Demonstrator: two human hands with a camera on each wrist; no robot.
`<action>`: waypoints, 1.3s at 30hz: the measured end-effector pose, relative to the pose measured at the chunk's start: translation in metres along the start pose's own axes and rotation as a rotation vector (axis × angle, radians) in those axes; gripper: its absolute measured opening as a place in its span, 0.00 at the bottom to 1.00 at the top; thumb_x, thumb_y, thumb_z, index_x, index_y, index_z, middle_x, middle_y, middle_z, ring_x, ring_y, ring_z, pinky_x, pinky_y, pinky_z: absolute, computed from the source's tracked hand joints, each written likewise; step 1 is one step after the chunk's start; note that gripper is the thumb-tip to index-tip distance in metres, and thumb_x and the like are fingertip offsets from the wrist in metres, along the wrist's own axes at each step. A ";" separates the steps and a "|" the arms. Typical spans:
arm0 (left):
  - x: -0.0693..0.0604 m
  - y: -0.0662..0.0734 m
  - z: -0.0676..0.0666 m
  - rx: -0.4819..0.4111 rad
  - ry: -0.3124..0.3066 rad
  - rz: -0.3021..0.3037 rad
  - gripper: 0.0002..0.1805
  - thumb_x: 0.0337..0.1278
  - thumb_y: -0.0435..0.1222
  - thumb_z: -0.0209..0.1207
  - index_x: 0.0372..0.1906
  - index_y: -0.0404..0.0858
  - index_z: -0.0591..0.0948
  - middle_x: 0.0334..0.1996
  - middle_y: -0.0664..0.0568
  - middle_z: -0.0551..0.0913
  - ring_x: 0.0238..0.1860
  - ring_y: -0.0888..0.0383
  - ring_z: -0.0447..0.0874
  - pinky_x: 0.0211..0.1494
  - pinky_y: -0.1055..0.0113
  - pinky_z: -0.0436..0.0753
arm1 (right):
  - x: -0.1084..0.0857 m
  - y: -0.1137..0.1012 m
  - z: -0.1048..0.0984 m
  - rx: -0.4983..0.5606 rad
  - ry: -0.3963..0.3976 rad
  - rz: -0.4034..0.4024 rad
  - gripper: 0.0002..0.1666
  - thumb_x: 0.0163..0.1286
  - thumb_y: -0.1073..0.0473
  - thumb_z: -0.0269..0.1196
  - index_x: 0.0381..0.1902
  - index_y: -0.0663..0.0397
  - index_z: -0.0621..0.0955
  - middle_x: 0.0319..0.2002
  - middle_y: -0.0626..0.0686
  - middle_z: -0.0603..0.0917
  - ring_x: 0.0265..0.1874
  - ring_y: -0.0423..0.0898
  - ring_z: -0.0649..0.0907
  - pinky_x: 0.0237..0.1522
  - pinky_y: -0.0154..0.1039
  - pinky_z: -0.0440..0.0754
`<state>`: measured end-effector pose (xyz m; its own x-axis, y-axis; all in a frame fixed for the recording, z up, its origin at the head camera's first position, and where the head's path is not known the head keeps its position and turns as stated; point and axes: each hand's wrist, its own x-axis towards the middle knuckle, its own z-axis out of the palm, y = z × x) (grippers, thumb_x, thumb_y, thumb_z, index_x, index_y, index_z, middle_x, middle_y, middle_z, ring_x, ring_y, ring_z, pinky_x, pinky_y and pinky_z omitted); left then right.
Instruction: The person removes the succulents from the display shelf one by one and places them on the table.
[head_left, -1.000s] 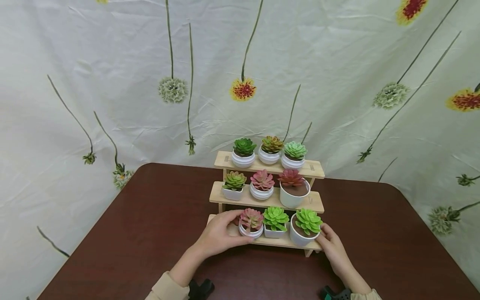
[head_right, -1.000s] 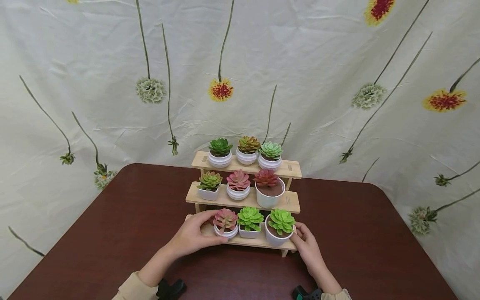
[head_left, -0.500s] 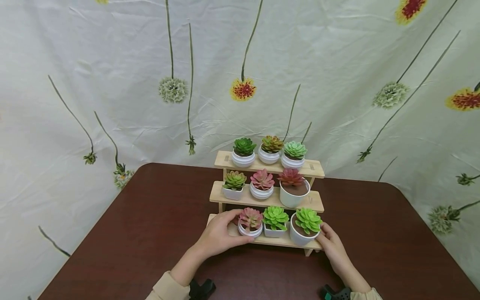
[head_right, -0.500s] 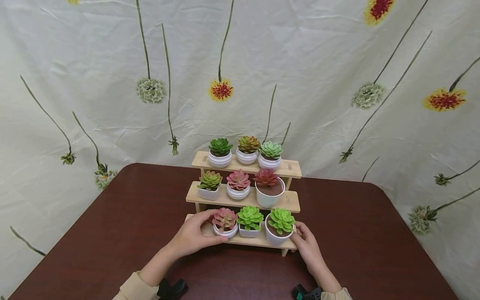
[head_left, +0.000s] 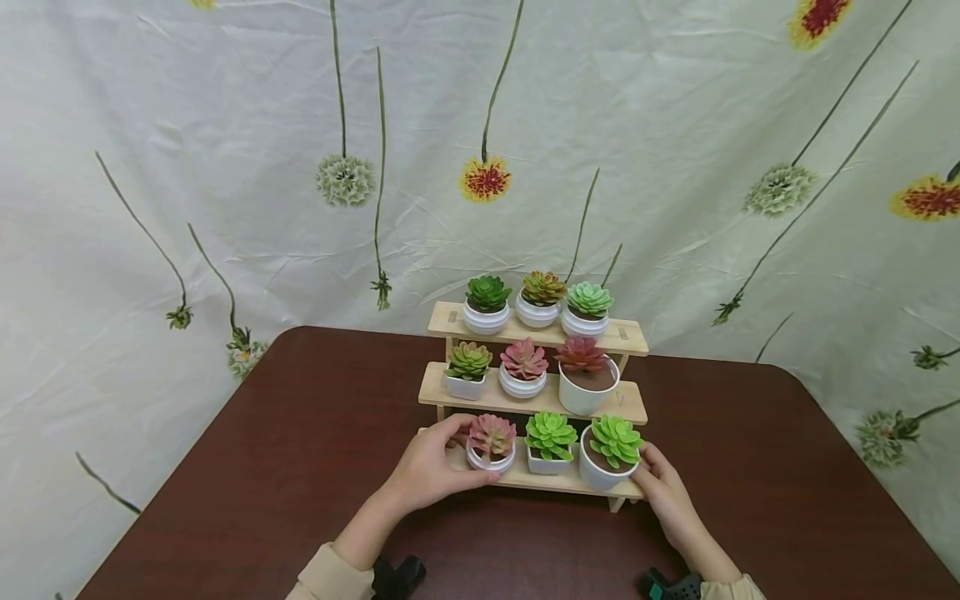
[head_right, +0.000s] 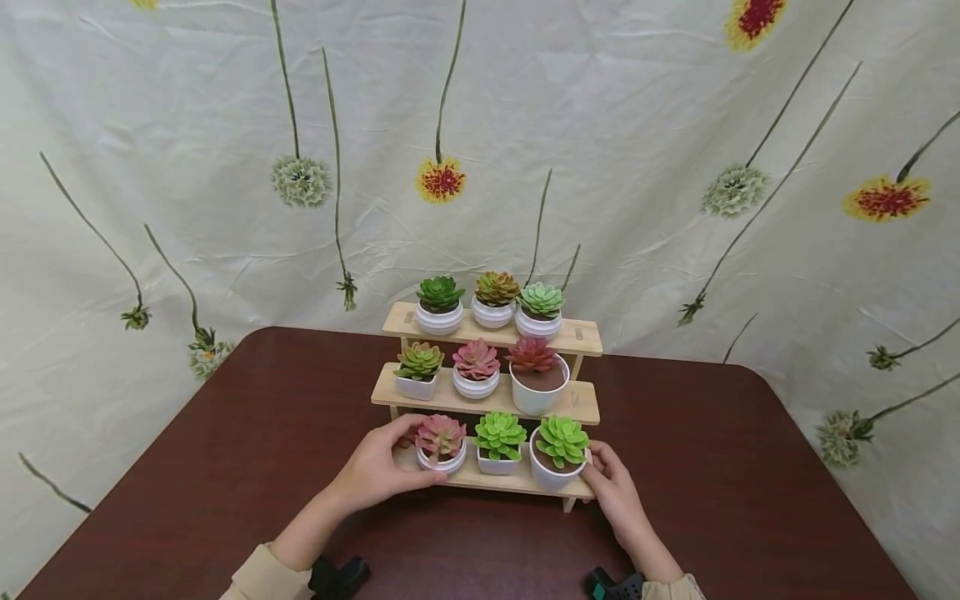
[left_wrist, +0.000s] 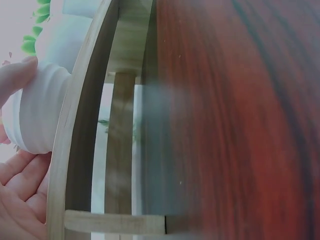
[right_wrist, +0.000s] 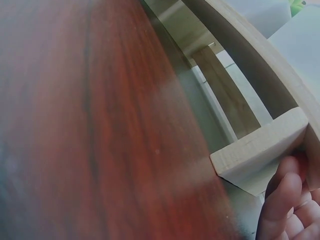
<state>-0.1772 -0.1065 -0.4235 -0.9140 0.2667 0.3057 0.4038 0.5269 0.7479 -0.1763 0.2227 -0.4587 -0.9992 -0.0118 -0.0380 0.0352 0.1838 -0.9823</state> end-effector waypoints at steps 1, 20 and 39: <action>0.000 0.000 -0.001 -0.001 0.002 -0.006 0.37 0.31 0.54 0.74 0.52 0.41 0.77 0.40 0.59 0.81 0.38 0.63 0.78 0.43 0.66 0.78 | 0.000 0.000 0.000 -0.001 0.000 -0.004 0.14 0.72 0.62 0.51 0.51 0.66 0.68 0.25 0.51 0.77 0.18 0.41 0.75 0.22 0.34 0.73; -0.004 0.002 -0.031 -0.087 0.088 -0.022 0.36 0.32 0.50 0.76 0.53 0.45 0.77 0.43 0.61 0.80 0.42 0.62 0.77 0.47 0.59 0.77 | 0.000 0.002 -0.003 0.023 -0.037 -0.039 0.15 0.73 0.59 0.51 0.53 0.62 0.68 0.25 0.54 0.82 0.18 0.48 0.81 0.24 0.36 0.76; -0.007 -0.006 -0.064 -0.041 0.256 0.044 0.33 0.34 0.42 0.76 0.51 0.42 0.77 0.35 0.57 0.80 0.37 0.59 0.75 0.41 0.62 0.76 | -0.001 0.001 -0.002 0.008 -0.028 -0.042 0.13 0.73 0.62 0.51 0.52 0.63 0.68 0.24 0.51 0.81 0.17 0.45 0.80 0.23 0.35 0.75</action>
<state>-0.1756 -0.1628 -0.3925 -0.8777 0.0726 0.4736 0.4461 0.4844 0.7525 -0.1751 0.2254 -0.4595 -0.9989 -0.0465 -0.0021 -0.0060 0.1743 -0.9847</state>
